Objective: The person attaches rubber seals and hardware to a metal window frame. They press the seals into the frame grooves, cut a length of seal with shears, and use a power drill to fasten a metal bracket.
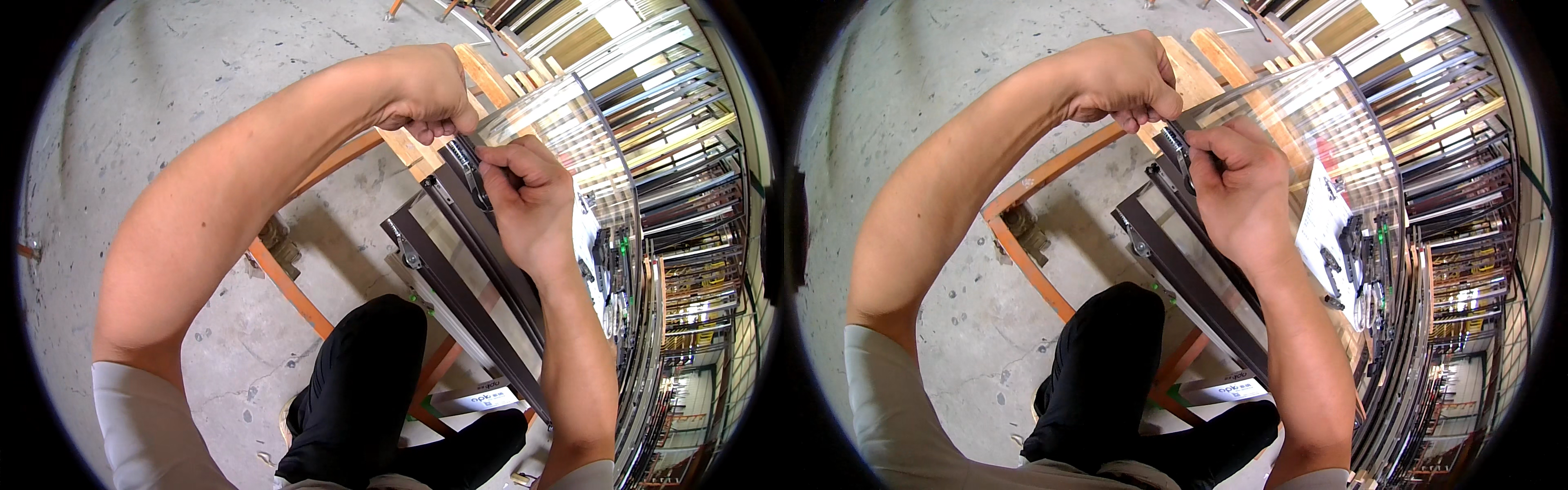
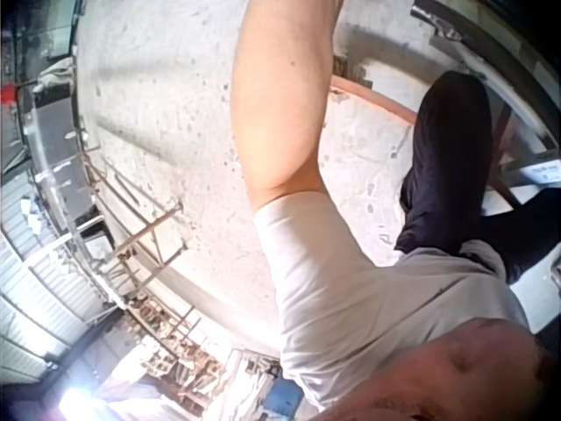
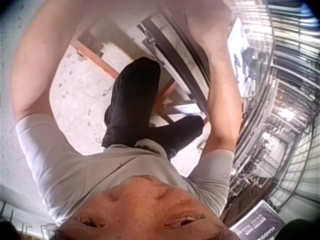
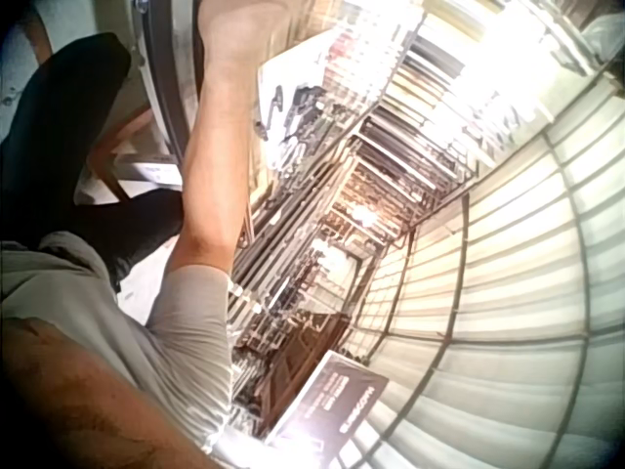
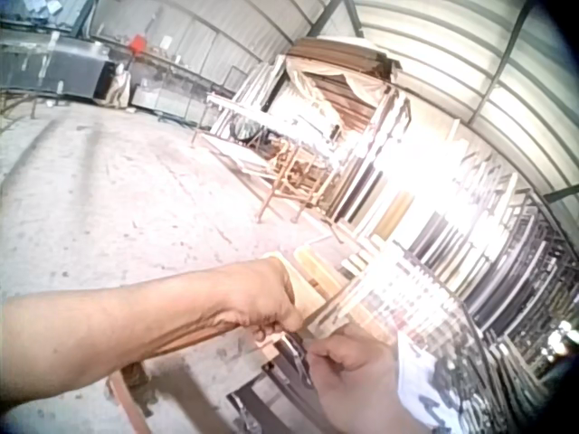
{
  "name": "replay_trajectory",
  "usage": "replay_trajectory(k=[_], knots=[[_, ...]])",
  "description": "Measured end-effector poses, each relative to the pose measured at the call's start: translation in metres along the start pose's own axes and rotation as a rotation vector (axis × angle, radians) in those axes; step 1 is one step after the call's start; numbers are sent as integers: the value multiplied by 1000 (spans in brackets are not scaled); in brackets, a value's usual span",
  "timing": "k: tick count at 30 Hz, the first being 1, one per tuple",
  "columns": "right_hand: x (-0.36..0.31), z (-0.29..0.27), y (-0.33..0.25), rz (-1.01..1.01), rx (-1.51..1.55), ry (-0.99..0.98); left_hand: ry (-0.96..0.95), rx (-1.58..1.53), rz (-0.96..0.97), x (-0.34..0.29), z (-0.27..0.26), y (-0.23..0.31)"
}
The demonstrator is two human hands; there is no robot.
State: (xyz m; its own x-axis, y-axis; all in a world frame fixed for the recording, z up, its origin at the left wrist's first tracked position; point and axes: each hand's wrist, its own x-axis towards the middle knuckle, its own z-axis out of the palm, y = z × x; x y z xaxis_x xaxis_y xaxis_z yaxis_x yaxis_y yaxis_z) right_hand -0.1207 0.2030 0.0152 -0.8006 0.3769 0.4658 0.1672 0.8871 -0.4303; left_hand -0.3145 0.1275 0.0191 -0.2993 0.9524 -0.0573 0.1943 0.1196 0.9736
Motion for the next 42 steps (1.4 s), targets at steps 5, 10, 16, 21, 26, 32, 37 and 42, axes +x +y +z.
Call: replay_trajectory(k=[5,10,16,21,26,32,37,42], knots=[[0,1,0,-6,23,8,-22,-31,60,1,-1,-2],[-1,1,-1,33,18,-1,-1,18,79,3,1,1],[-2,1,2,28,22,-3,3,112,109,5,2,3],[0,2,0,31,8,-25,-15,145,161,6,2,1],[-1,1,0,61,-20,-21,-3,153,156,6,6,1],[-1,1,0,53,-9,-22,21,173,150,0,4,4],[0,3,-1,45,11,-15,-2,99,108,2,0,0],[-1,1,-5,68,19,2,17,54,72,0,2,2]])
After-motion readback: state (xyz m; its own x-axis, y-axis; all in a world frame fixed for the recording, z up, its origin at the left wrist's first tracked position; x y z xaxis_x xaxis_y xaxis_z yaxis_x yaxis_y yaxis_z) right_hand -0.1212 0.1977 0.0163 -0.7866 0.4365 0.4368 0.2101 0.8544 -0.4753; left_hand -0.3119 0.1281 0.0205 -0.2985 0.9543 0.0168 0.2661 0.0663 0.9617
